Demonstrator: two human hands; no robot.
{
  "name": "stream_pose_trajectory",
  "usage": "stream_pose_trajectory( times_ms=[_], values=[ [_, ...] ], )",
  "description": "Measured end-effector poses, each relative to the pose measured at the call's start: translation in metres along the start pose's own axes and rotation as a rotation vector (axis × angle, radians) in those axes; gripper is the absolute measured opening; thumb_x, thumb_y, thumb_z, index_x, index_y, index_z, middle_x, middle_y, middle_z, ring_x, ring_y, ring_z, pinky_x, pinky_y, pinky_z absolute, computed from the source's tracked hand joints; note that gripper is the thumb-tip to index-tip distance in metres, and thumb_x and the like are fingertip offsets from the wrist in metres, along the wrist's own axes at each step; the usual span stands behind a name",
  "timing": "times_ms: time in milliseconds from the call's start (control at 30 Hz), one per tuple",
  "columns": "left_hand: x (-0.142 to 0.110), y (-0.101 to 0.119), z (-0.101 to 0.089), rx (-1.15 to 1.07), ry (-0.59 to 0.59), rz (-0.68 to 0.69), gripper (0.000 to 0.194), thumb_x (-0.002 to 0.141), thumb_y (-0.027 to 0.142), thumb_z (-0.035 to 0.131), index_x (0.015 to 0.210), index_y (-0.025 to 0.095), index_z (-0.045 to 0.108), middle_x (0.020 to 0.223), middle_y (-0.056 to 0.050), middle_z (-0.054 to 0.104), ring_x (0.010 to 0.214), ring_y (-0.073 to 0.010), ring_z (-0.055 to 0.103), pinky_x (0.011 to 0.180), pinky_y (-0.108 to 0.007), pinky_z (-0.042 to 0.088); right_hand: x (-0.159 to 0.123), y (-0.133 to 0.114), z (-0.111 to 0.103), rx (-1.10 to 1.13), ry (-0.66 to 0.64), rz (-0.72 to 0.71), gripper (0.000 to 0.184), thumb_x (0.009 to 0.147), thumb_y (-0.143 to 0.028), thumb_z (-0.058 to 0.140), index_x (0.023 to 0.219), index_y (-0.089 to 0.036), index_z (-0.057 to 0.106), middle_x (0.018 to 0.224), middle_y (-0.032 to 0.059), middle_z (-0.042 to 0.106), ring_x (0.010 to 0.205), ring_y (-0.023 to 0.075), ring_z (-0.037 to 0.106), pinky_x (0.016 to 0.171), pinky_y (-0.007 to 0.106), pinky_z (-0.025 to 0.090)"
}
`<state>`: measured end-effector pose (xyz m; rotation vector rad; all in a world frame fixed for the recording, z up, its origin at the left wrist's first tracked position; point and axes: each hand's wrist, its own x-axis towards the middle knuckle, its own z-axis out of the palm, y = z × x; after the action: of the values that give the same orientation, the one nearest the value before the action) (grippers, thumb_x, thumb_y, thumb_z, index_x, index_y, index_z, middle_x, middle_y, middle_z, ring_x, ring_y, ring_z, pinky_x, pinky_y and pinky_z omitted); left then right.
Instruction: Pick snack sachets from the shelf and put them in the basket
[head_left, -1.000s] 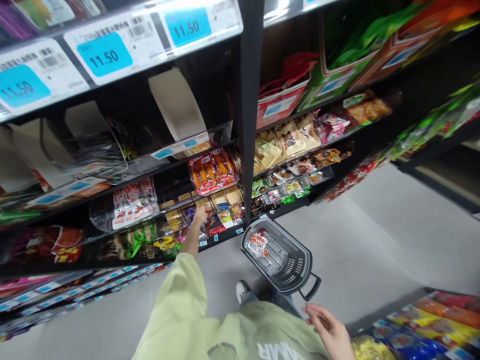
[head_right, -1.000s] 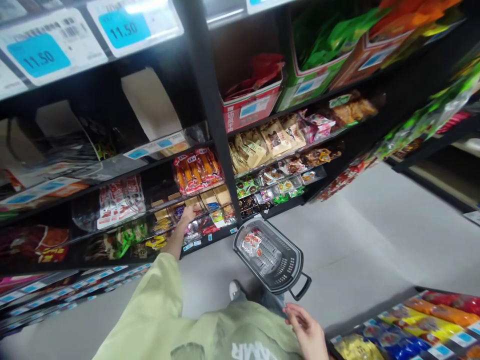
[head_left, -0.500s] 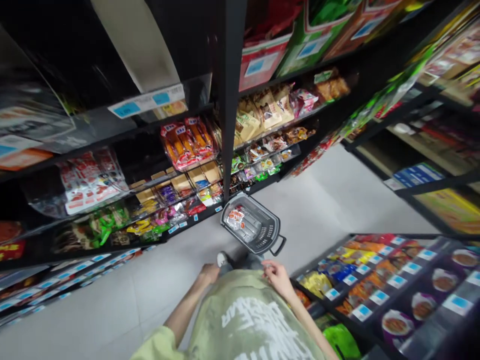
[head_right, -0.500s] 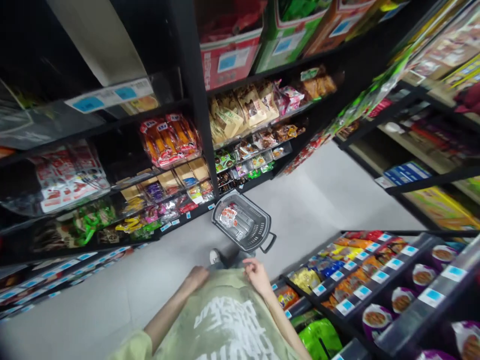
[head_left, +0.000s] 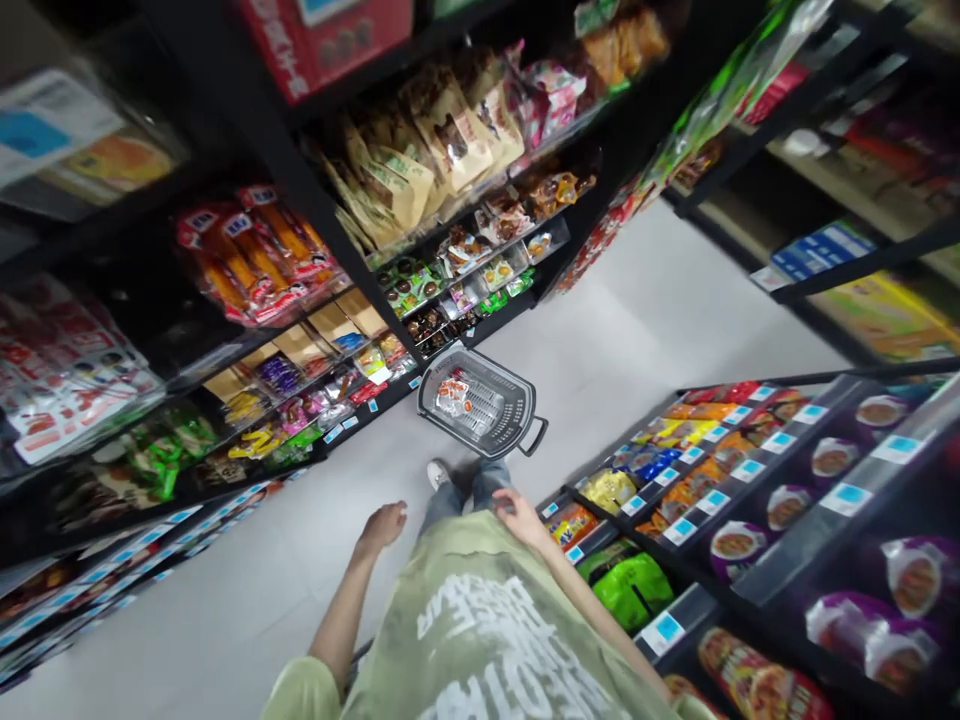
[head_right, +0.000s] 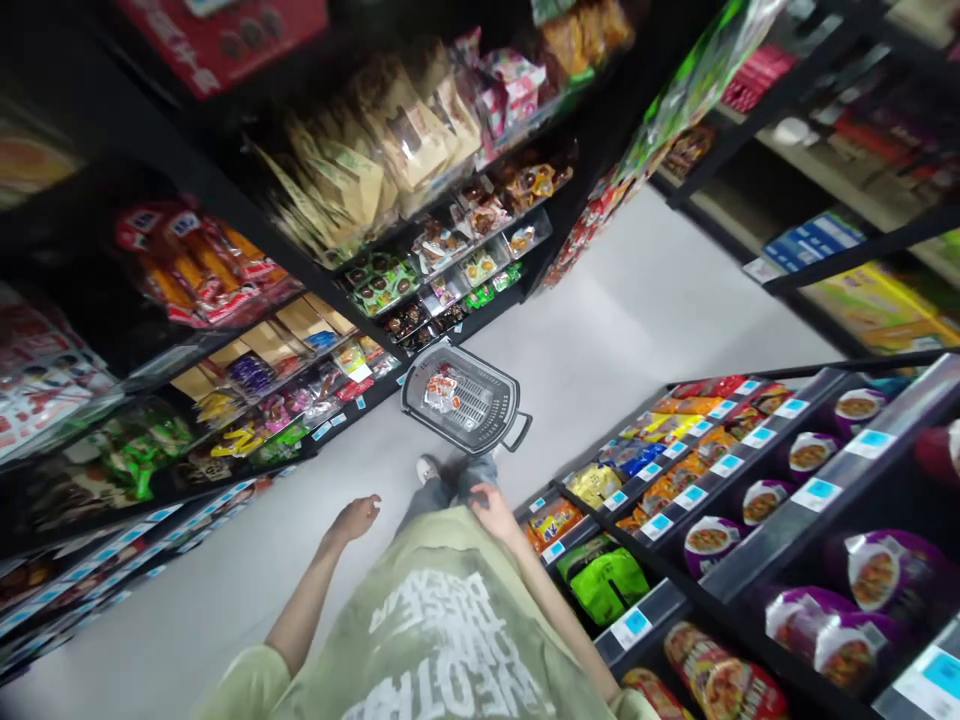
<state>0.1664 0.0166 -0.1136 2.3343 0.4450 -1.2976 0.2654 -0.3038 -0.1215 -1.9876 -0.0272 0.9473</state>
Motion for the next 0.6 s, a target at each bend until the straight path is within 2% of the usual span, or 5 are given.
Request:
stream_pose_trajectory(
  times_ms=[133,233,333,467,600],
  values=[
    [0.027,0.034,-0.02,-0.005,0.022,-0.033,0.036,0.095,0.021,0.041,0.126,0.019,0.059,0.118,-0.011,0.071,0.112,-0.0199,0.066,0.095,-0.027,0.046,0.017,0.038,-0.061,-0.041,0.034,0.115,0.025,0.081,-0.023,0.055,0.101,-0.016,0.066,0.105,0.011,0.072,0.094,0.025,0.069,0.088,0.037,0.053],
    [0.05,0.079,-0.024,-0.026,0.012,-0.004,0.036,0.095,0.02,0.04,0.126,0.02,0.059,0.116,-0.008,0.072,0.108,-0.0156,0.067,0.093,-0.022,0.046,0.036,0.066,-0.108,-0.08,0.05,0.209,0.027,0.085,-0.024,0.052,0.107,-0.016,0.065,0.108,0.011,0.072,0.097,0.0251,0.069,0.088,0.036,0.052],
    [0.066,0.126,-0.021,-0.037,-0.025,0.051,0.036,0.095,0.02,0.041,0.124,0.02,0.061,0.112,-0.006,0.074,0.103,-0.0155,0.069,0.091,-0.022,0.048,0.057,0.087,-0.144,-0.114,0.037,0.275,0.03,0.088,-0.024,0.052,0.114,-0.014,0.062,0.113,0.0126,0.07,0.101,0.0246,0.068,0.091,0.035,0.05],
    [0.077,0.173,-0.016,-0.046,-0.077,0.129,0.036,0.094,0.021,0.044,0.124,0.023,0.063,0.111,-0.004,0.075,0.101,-0.0169,0.069,0.091,-0.023,0.048,0.084,0.104,-0.167,-0.158,-0.05,0.331,0.03,0.091,-0.021,0.054,0.119,-0.012,0.06,0.111,0.0128,0.071,0.1,0.0224,0.067,0.09,0.033,0.05],
    [0.09,0.188,-0.021,-0.043,-0.112,0.14,0.033,0.094,0.021,0.047,0.121,0.024,0.064,0.109,-0.004,0.075,0.101,-0.0175,0.069,0.091,-0.025,0.049,0.099,0.114,-0.165,-0.21,-0.178,0.383,0.021,0.092,-0.023,0.061,0.111,-0.013,0.064,0.104,0.0085,0.07,0.091,0.0195,0.067,0.084,0.037,0.055]
  ],
)
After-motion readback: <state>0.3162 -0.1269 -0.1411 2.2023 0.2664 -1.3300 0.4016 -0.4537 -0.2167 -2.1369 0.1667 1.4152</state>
